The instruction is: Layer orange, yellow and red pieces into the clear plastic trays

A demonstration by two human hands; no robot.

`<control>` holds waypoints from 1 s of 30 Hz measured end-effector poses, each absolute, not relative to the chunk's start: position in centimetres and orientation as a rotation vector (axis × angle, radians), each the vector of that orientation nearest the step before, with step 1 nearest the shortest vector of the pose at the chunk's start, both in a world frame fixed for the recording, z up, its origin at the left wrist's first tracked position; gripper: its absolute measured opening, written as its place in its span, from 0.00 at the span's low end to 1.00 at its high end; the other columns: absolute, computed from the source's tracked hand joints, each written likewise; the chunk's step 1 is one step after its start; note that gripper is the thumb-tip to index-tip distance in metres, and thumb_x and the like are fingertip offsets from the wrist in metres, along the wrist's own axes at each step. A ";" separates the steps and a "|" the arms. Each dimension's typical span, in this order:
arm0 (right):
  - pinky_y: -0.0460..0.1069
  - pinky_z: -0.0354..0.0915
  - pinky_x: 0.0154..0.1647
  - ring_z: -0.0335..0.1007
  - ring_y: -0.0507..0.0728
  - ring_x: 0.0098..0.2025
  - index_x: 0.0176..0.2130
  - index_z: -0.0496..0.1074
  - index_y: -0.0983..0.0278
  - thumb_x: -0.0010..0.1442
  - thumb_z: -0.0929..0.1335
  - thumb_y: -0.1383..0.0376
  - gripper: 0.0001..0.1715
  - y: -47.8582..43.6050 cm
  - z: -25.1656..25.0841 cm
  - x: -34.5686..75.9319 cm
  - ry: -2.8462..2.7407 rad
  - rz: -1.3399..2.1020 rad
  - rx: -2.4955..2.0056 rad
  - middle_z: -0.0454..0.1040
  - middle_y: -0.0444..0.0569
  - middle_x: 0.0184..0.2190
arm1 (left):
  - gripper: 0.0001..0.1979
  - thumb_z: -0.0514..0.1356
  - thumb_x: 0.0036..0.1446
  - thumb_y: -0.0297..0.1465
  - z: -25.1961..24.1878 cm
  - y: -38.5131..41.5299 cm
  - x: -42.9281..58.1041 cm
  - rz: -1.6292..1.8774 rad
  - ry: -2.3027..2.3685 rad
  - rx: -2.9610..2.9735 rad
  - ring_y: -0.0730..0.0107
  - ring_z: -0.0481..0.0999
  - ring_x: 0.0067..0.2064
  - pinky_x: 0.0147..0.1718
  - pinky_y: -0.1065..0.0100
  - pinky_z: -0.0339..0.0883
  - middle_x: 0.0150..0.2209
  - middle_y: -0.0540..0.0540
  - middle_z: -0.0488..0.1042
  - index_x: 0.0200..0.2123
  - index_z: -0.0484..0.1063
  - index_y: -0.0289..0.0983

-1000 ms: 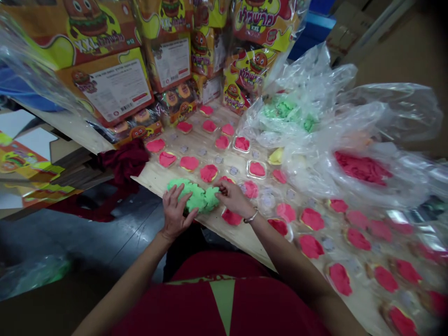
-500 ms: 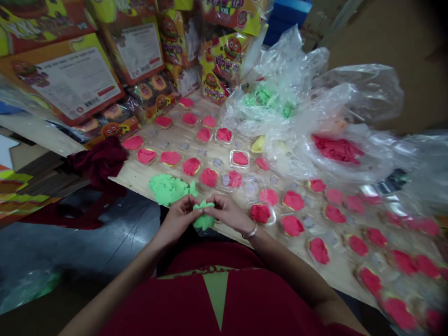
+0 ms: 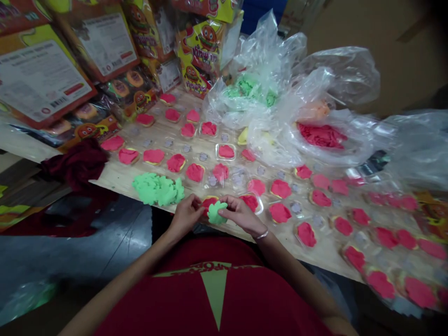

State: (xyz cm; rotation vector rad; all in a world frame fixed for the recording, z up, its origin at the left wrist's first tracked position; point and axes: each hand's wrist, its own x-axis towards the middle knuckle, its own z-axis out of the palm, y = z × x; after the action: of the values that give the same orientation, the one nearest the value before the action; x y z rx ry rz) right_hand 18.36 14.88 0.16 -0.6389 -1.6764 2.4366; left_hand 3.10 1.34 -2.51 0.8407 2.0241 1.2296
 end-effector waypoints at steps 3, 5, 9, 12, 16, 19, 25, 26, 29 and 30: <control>0.47 0.66 0.39 0.69 0.52 0.36 0.42 0.70 0.64 0.57 0.71 0.59 0.15 14.0 -0.1 17.3 -1.967 2.230 -0.584 0.74 0.45 0.36 | 0.12 0.64 0.42 0.36 -2.5 1.2 3.0 1.288 1.814 0.655 0.74 0.64 0.24 0.24 0.72 0.59 0.21 0.55 0.65 0.26 0.64 0.38; 0.48 0.64 0.40 0.69 0.53 0.37 0.43 0.71 0.64 0.58 0.69 0.63 0.12 13.5 -0.2 16.8 -2.226 1.935 -0.617 0.75 0.46 0.36 | 0.14 0.65 0.41 0.38 -2.2 1.1 2.8 1.305 1.738 0.577 0.76 0.63 0.22 0.22 0.73 0.58 0.21 0.55 0.64 0.25 0.64 0.38; 0.48 0.63 0.39 0.69 0.54 0.37 0.45 0.71 0.63 0.60 0.66 0.66 0.11 13.0 -0.8 16.7 -2.497 1.446 -0.702 0.75 0.47 0.36 | 0.14 0.62 0.49 0.41 -1.6 0.6 2.7 1.277 1.661 0.505 0.78 0.62 0.21 0.21 0.73 0.56 0.23 0.54 0.67 0.28 0.66 0.36; 0.48 0.63 0.40 0.70 0.54 0.37 0.45 0.70 0.63 0.61 0.66 0.65 0.12 13.0 -1.7 17.0 -2.465 1.392 -0.720 0.75 0.47 0.36 | 0.14 0.64 0.47 0.39 -1.3 0.2 2.6 1.274 1.629 0.507 0.76 0.66 0.25 0.23 0.73 0.59 0.27 0.53 0.68 0.33 0.67 0.36; 0.51 0.65 0.47 0.71 0.56 0.45 0.49 0.68 0.62 0.60 0.66 0.66 0.16 12.7 -2.8 16.9 -2.434 1.291 -0.732 0.75 0.50 0.43 | 0.15 0.65 0.45 0.37 -2.1 0.3 2.7 1.288 1.625 0.525 0.74 0.68 0.27 0.25 0.72 0.61 0.27 0.53 0.68 0.33 0.65 0.36; 0.52 0.65 0.49 0.69 0.58 0.48 0.53 0.66 0.63 0.62 0.65 0.67 0.19 12.3 -2.8 16.5 -2.505 1.108 -0.726 0.72 0.53 0.48 | 0.14 0.64 0.43 0.35 -3.0 0.7 3.1 1.327 1.667 0.586 0.73 0.67 0.28 0.28 0.71 0.62 0.27 0.54 0.67 0.31 0.64 0.37; 0.53 0.65 0.43 0.65 0.60 0.44 0.40 0.73 0.64 0.65 0.64 0.65 0.08 12.0 -1.1 16.7 -2.750 0.626 -0.666 0.70 0.56 0.42 | 0.07 0.60 0.47 0.32 -1.8 0.1 3.6 1.226 1.856 0.786 0.72 0.66 0.26 0.27 0.70 0.60 0.24 0.54 0.66 0.29 0.64 0.39; 0.54 0.64 0.43 0.64 0.61 0.44 0.37 0.73 0.63 0.65 0.64 0.65 0.08 12.1 -0.8 16.7 -2.740 0.608 -0.643 0.70 0.56 0.42 | 0.05 0.59 0.50 0.32 -1.1 -0.4 3.2 1.167 1.907 0.867 0.70 0.67 0.28 0.28 0.69 0.61 0.25 0.52 0.68 0.30 0.66 0.39; 0.54 0.64 0.45 0.64 0.60 0.44 0.36 0.74 0.63 0.67 0.63 0.65 0.11 12.7 0.1 15.6 -2.702 0.661 -0.539 0.70 0.55 0.40 | 0.08 0.56 0.57 0.35 0.8 -2.5 1.3 0.981 2.320 1.153 0.61 0.72 0.37 0.37 0.62 0.65 0.33 0.44 0.74 0.35 0.71 0.38; 0.53 0.63 0.46 0.64 0.60 0.43 0.36 0.74 0.63 0.67 0.62 0.65 0.12 12.7 0.4 14.9 -2.717 0.676 -0.488 0.70 0.54 0.39 | 0.10 0.56 0.58 0.35 1.2 -3.2 0.6 0.892 2.519 1.225 0.56 0.72 0.41 0.41 0.59 0.65 0.38 0.40 0.75 0.39 0.73 0.37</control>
State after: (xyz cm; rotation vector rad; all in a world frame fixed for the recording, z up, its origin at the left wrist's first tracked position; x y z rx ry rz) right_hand 14.85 12.71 0.41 -0.4877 -2.7175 0.6758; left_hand 0.55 -3.17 1.18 1.2252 2.5193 0.8916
